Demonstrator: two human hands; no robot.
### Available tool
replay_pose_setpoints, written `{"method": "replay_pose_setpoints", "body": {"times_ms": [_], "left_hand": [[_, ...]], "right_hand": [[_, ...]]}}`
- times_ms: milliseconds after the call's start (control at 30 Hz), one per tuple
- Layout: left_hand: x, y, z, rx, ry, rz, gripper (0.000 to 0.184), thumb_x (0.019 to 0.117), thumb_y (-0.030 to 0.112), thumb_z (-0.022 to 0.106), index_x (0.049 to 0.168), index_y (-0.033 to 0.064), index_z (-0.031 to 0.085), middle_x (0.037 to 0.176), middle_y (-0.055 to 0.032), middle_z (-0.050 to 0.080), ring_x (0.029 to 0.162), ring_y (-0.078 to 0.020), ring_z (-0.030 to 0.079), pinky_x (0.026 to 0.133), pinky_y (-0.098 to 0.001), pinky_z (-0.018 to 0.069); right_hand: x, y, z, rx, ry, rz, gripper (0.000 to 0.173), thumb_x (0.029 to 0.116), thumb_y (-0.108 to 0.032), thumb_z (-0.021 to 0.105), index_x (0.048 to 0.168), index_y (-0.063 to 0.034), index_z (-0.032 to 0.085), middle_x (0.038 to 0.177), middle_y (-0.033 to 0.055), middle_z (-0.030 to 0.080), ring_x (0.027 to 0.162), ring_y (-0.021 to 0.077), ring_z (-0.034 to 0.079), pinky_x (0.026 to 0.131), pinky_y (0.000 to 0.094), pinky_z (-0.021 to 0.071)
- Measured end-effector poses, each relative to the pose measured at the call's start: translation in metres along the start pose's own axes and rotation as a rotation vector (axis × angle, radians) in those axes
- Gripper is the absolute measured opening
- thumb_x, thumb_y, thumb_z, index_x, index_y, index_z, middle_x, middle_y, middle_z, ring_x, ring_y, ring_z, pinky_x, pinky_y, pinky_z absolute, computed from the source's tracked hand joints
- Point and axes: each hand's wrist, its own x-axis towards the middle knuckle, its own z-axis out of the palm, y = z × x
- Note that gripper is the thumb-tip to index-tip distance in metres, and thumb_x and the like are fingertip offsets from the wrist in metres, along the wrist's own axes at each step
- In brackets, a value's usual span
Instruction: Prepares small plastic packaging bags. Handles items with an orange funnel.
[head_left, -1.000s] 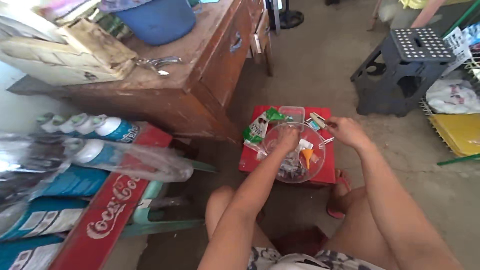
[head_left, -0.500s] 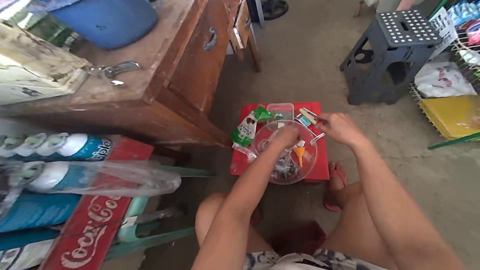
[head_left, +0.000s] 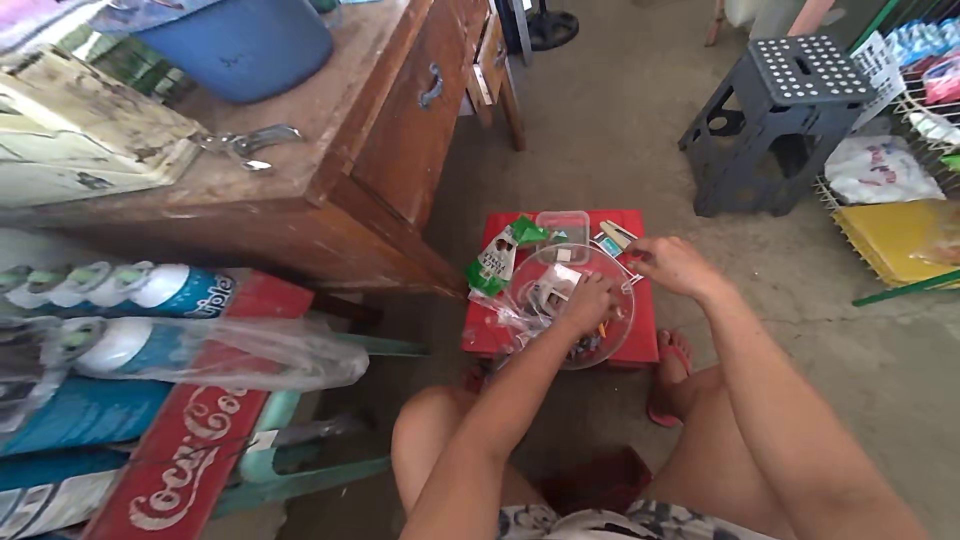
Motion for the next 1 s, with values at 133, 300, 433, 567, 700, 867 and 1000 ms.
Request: {"method": "replay_pose_setpoints", "body": {"times_ms": [133, 300, 433, 567, 700, 867, 1000], "left_hand": [[-0.009, -0.003, -0.008, -0.118, -0.033, -0.096, 0.027, 0.1040, 0.020, 0.056, 0.117, 0.0057, 0.076, 0.124, -0.0176, 0.067, 0.123, -0.0365, 0.057, 0.106, -0.0534, 0.0394], [-0.019, 0.008, -0.019, -0.387, 0.000, -0.341, 0.040, 0.1024, 0.025, 0.062, 0.137, 0.0047, 0.059, 0.113, -0.0174, 0.073, 0.112, -0.0339, 0.068, 0.104, -0.0548, 0.0467], [-0.021, 0.008, -0.025, -0.630, 0.097, -0.446, 0.032, 0.0974, 0.019, 0.069, 0.120, -0.0033, 0.062, 0.105, -0.0174, 0.072, 0.100, -0.0268, 0.069, 0.096, -0.0482, 0.0513], [-0.029, 0.010, -0.035, -0.997, 0.319, -0.449, 0.024, 0.1001, 0.007, 0.063, 0.118, -0.0085, 0.063, 0.107, -0.0154, 0.070, 0.092, -0.0119, 0.066, 0.090, -0.0309, 0.0538], [-0.044, 0.015, -0.058, -1.092, 0.510, -0.523, 0.022, 0.1043, 0.009, 0.057, 0.119, -0.0060, 0.065, 0.104, -0.0107, 0.068, 0.085, -0.0080, 0.060, 0.079, -0.0249, 0.0504], [-0.067, 0.020, -0.076, -1.356, 0.737, -0.564, 0.024, 0.1023, 0.006, 0.059, 0.125, -0.0014, 0.059, 0.103, -0.0066, 0.065, 0.082, -0.0067, 0.056, 0.071, -0.0230, 0.0458], [-0.082, 0.020, -0.082, -1.681, 0.904, -0.568, 0.038, 0.1043, 0.005, 0.054, 0.140, 0.0072, 0.042, 0.102, -0.0073, 0.062, 0.082, -0.0112, 0.061, 0.074, -0.0262, 0.0515]], "right_hand": [[0.000, 0.000, 0.002, -0.023, -0.049, 0.008, 0.025, 0.1023, -0.016, 0.063, 0.123, -0.0048, 0.071, 0.114, 0.0186, 0.072, 0.107, 0.0374, 0.068, 0.097, 0.0613, 0.0501], [0.003, 0.002, 0.019, 0.105, -0.227, -0.030, 0.040, 0.0953, -0.006, 0.070, 0.134, 0.0007, 0.062, 0.124, 0.0215, 0.067, 0.112, 0.0335, 0.066, 0.101, 0.0501, 0.0513], [0.009, -0.001, 0.052, 0.251, -0.308, -0.048, 0.096, 0.0837, -0.003, 0.080, 0.161, -0.0049, 0.024, 0.139, 0.0265, 0.056, 0.125, 0.0402, 0.059, 0.106, 0.0549, 0.0473], [0.019, 0.003, 0.074, 0.370, -0.234, 0.008, 0.089, 0.0910, -0.003, 0.071, 0.163, -0.0102, 0.019, 0.115, 0.0236, 0.069, 0.101, 0.0312, 0.070, 0.096, 0.0483, 0.0537], [0.019, -0.002, 0.065, 0.476, -0.185, -0.022, 0.046, 0.0967, -0.007, 0.067, 0.140, 0.0023, 0.055, 0.114, 0.0194, 0.071, 0.097, 0.0235, 0.071, 0.094, 0.0414, 0.0552], [0.008, -0.028, 0.053, 0.657, -0.198, -0.120, 0.040, 0.0931, -0.001, 0.069, 0.130, 0.0087, 0.057, 0.102, 0.0141, 0.072, 0.082, 0.0111, 0.070, 0.082, 0.0288, 0.0581], [0.003, -0.044, 0.059, 0.811, -0.159, -0.132, 0.058, 0.0888, 0.001, 0.072, 0.141, 0.0049, 0.047, 0.101, 0.0122, 0.073, 0.082, 0.0130, 0.071, 0.082, 0.0310, 0.0597]]}}
